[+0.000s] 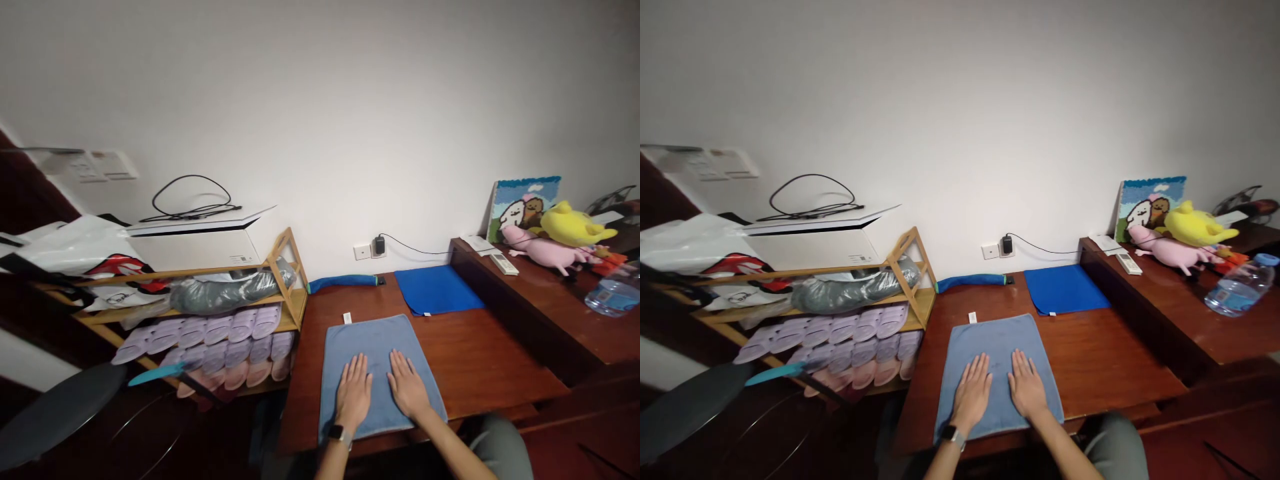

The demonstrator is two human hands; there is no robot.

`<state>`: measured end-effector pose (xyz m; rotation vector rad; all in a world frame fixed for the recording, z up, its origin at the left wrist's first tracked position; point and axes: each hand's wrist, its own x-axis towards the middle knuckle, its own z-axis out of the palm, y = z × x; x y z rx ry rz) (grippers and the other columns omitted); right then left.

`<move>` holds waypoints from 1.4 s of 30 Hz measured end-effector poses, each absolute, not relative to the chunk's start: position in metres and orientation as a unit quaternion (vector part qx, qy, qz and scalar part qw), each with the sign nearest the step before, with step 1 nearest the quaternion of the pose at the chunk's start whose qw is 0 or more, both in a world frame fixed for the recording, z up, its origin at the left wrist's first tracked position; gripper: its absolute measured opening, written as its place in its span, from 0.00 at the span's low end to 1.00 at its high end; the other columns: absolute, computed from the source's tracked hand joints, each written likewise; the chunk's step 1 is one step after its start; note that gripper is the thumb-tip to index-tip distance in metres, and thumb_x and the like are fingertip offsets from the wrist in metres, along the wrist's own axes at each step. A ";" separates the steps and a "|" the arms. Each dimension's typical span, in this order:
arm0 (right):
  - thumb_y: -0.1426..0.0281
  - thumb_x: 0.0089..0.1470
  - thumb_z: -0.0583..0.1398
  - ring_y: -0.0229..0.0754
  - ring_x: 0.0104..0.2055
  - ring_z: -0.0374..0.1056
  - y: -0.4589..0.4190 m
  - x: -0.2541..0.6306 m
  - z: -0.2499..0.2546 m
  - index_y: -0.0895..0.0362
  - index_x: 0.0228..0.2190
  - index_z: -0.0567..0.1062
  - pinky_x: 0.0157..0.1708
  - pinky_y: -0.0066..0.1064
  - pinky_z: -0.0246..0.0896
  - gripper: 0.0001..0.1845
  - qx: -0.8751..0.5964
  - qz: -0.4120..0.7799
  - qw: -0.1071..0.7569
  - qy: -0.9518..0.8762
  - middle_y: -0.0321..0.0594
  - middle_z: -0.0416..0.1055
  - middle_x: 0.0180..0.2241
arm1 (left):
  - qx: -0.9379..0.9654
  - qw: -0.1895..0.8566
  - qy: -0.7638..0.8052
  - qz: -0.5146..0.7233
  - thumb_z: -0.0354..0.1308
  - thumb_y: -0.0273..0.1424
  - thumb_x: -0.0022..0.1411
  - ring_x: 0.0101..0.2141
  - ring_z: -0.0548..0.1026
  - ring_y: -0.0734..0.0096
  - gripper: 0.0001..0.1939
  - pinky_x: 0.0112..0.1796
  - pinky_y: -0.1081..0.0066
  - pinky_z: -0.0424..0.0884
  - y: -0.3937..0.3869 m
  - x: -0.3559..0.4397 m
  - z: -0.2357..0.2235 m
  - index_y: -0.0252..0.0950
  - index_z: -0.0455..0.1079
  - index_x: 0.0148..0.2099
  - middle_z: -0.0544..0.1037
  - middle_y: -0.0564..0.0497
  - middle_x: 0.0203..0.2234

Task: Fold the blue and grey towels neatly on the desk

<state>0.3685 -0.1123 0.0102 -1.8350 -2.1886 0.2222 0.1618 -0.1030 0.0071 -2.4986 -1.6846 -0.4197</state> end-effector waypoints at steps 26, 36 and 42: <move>0.54 0.72 0.43 0.51 0.74 0.49 -0.179 0.424 -0.005 0.58 0.73 0.49 0.72 0.48 0.48 0.36 -0.651 -0.014 0.212 -0.729 0.45 0.49 0.73 | -0.789 0.083 -0.580 -0.183 0.45 0.42 0.76 0.70 0.58 0.56 0.40 0.67 0.52 0.62 -0.183 0.097 0.026 0.39 0.29 0.78 0.55 0.45 0.73; 0.55 0.72 0.46 0.50 0.73 0.51 -0.182 0.406 -0.023 0.57 0.73 0.49 0.71 0.46 0.51 0.35 -0.595 -0.003 0.198 -0.779 0.44 0.50 0.72 | -0.852 0.039 -0.498 -0.159 0.47 0.44 0.76 0.69 0.61 0.55 0.41 0.64 0.52 0.66 -0.186 0.123 0.012 0.40 0.29 0.78 0.56 0.42 0.73; 0.51 0.72 0.44 0.50 0.74 0.49 -0.190 0.465 -0.010 0.57 0.72 0.52 0.72 0.49 0.50 0.36 -0.649 0.047 0.178 -0.738 0.43 0.51 0.72 | -0.814 0.067 -0.549 -0.177 0.48 0.44 0.75 0.68 0.62 0.55 0.42 0.64 0.51 0.66 -0.192 0.083 0.008 0.40 0.27 0.78 0.58 0.43 0.72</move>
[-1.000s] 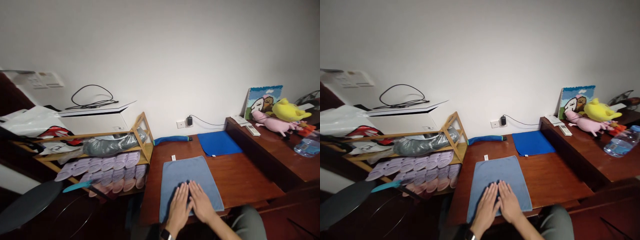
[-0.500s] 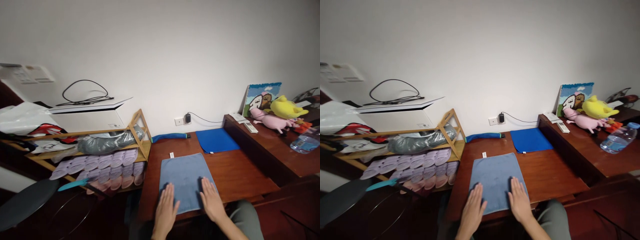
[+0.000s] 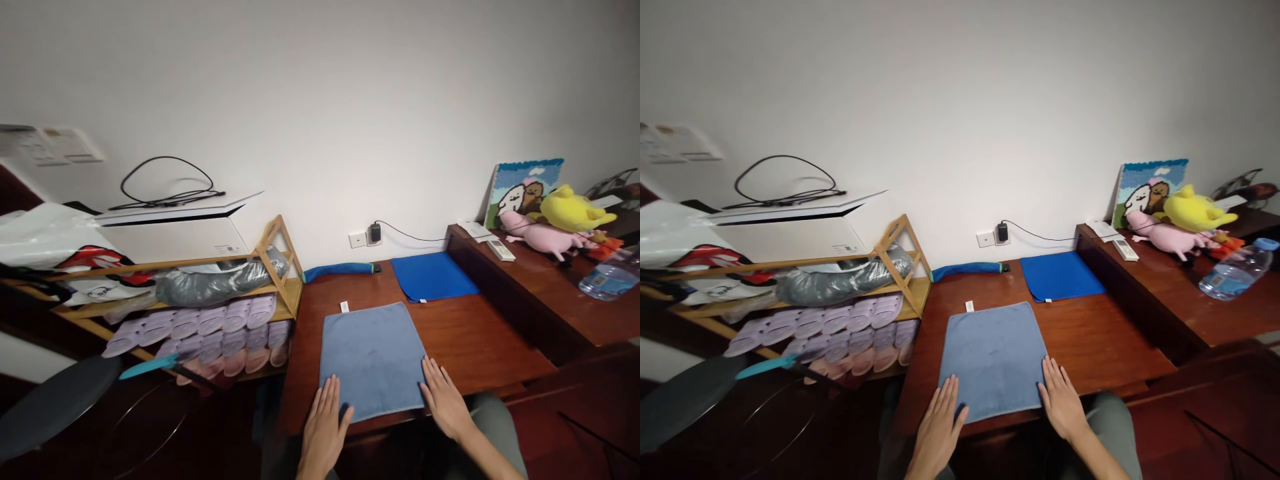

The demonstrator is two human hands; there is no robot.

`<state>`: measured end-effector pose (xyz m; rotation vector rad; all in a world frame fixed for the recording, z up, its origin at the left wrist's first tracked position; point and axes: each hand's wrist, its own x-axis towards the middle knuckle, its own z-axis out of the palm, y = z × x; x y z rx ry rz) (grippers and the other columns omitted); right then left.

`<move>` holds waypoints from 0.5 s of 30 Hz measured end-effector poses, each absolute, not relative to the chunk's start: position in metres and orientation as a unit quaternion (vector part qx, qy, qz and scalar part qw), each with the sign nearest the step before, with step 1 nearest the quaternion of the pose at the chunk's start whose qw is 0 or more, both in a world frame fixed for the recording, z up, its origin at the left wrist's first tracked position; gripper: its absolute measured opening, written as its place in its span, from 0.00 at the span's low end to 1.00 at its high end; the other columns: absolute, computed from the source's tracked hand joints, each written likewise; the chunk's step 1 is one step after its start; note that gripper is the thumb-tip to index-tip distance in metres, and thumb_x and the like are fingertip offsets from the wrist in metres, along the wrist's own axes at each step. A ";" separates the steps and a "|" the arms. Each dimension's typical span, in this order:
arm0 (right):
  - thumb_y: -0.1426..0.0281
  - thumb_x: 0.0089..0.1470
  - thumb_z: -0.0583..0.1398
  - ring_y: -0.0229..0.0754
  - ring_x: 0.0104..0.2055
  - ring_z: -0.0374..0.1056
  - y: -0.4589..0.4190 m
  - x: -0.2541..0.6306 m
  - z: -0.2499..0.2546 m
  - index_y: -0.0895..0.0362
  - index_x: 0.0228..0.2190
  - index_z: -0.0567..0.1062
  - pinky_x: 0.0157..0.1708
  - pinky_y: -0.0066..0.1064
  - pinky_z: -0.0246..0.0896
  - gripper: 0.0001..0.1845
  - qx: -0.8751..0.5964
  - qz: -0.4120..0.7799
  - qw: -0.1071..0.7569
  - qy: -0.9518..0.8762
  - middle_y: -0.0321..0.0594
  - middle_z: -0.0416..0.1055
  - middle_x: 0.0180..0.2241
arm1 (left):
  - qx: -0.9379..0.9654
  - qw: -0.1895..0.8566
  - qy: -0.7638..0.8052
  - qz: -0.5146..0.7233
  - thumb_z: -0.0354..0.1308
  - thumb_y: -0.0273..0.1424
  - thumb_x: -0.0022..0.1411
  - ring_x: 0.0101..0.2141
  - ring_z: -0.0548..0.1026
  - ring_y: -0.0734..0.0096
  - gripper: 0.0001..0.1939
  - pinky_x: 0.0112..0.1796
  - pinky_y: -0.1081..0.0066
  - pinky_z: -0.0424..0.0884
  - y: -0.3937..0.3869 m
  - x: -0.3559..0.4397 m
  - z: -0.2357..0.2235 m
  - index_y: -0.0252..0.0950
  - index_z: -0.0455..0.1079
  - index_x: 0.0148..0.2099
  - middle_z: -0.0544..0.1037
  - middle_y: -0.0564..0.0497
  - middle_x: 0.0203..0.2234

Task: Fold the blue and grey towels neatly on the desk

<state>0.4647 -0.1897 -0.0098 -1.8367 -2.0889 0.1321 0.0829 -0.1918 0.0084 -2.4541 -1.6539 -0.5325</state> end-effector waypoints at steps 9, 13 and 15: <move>0.58 0.72 0.42 0.49 0.74 0.48 -0.129 0.350 0.018 0.62 0.71 0.56 0.72 0.46 0.48 0.34 -0.566 0.079 0.163 -0.804 0.48 0.51 0.72 | -0.879 -0.006 -0.455 -0.143 0.40 0.44 0.78 0.71 0.56 0.60 0.34 0.68 0.54 0.60 -0.126 0.172 0.030 0.36 0.38 0.78 0.56 0.43 0.73; 0.56 0.71 0.41 0.50 0.75 0.47 -0.129 0.394 -0.006 0.63 0.71 0.56 0.73 0.48 0.45 0.36 -0.630 0.062 0.150 -0.759 0.48 0.49 0.72 | -0.819 0.032 -0.552 -0.156 0.41 0.45 0.77 0.70 0.60 0.55 0.35 0.66 0.49 0.62 -0.128 0.125 -0.004 0.35 0.43 0.78 0.60 0.39 0.71; 0.56 0.71 0.41 0.50 0.75 0.46 -0.130 0.425 -0.009 0.64 0.71 0.56 0.73 0.48 0.43 0.37 -0.662 0.063 0.134 -0.735 0.49 0.48 0.72 | -0.783 0.051 -0.596 -0.170 0.41 0.46 0.77 0.69 0.61 0.53 0.35 0.66 0.47 0.62 -0.132 0.098 -0.014 0.35 0.44 0.77 0.61 0.38 0.71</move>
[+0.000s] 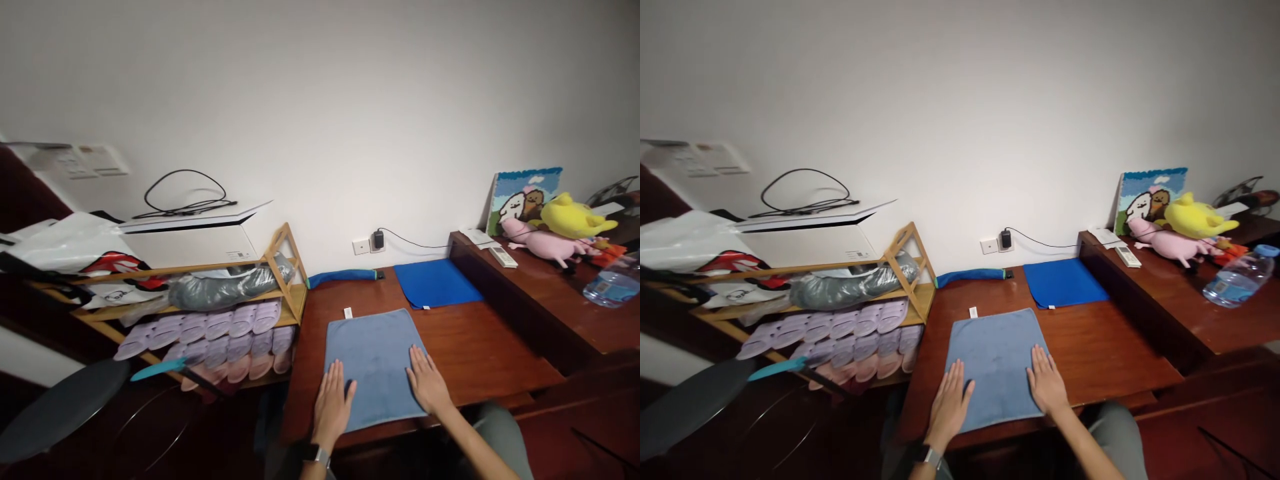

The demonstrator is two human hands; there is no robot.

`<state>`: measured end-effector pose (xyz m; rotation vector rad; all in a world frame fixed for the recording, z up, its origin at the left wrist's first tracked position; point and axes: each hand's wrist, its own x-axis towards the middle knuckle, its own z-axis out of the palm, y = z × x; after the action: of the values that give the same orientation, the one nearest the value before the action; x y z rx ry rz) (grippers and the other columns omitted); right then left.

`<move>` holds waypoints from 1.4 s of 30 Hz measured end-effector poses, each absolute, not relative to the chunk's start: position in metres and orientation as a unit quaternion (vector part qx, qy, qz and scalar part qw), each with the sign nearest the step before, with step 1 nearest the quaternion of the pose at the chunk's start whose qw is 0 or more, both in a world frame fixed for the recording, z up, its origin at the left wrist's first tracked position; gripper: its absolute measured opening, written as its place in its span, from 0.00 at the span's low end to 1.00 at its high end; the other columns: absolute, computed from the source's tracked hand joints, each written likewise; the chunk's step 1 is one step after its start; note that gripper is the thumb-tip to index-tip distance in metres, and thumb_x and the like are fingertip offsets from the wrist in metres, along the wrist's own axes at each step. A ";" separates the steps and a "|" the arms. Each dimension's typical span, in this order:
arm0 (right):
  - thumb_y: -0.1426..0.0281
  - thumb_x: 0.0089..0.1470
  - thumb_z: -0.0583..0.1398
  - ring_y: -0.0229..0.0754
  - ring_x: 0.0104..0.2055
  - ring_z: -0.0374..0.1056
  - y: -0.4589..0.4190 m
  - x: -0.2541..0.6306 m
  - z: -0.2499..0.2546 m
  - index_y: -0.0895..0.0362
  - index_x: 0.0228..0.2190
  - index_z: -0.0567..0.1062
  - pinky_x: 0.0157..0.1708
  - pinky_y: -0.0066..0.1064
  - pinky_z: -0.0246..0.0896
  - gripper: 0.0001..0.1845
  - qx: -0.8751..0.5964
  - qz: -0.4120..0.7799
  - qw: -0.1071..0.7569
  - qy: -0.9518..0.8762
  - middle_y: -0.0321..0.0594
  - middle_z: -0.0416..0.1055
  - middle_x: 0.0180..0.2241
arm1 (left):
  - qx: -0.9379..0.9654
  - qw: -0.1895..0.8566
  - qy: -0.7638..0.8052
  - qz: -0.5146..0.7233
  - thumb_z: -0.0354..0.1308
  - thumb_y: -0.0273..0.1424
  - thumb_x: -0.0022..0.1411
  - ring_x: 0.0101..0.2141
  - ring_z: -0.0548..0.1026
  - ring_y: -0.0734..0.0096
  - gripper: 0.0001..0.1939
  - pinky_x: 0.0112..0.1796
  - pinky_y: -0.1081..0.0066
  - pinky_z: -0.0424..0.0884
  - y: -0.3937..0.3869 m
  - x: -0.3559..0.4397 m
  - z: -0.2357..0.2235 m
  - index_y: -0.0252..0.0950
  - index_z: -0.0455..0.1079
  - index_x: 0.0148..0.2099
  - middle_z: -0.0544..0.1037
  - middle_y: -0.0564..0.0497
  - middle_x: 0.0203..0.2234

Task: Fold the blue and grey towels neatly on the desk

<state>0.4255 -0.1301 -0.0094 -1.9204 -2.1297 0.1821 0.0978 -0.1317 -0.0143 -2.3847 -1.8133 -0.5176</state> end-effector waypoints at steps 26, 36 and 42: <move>0.56 0.71 0.38 0.48 0.75 0.45 -0.005 0.355 0.039 0.65 0.71 0.56 0.73 0.42 0.42 0.37 -0.587 0.083 0.156 -0.790 0.48 0.51 0.72 | -0.846 0.023 -0.508 -0.160 0.37 0.47 0.77 0.71 0.58 0.59 0.34 0.68 0.54 0.57 0.011 0.157 0.026 0.34 0.50 0.76 0.60 0.40 0.71; 0.59 0.69 0.40 0.45 0.76 0.40 0.025 0.422 0.011 0.63 0.72 0.53 0.73 0.43 0.38 0.37 -0.683 0.091 0.111 -0.717 0.46 0.45 0.74 | -0.784 -0.013 -0.612 -0.107 0.35 0.48 0.77 0.72 0.53 0.58 0.35 0.68 0.51 0.55 0.038 0.073 0.010 0.34 0.50 0.76 0.56 0.41 0.73; 0.59 0.70 0.40 0.46 0.77 0.38 0.026 0.422 0.034 0.65 0.72 0.51 0.73 0.43 0.36 0.37 -0.681 0.139 0.101 -0.712 0.48 0.44 0.75 | -0.801 0.008 -0.586 -0.119 0.39 0.45 0.77 0.70 0.58 0.57 0.33 0.67 0.50 0.58 0.035 0.078 0.035 0.36 0.50 0.76 0.60 0.40 0.71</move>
<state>0.4223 0.0259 0.0344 -2.0108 -2.1039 0.4098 0.0778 0.0353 0.0351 -2.5054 -1.8331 -0.3710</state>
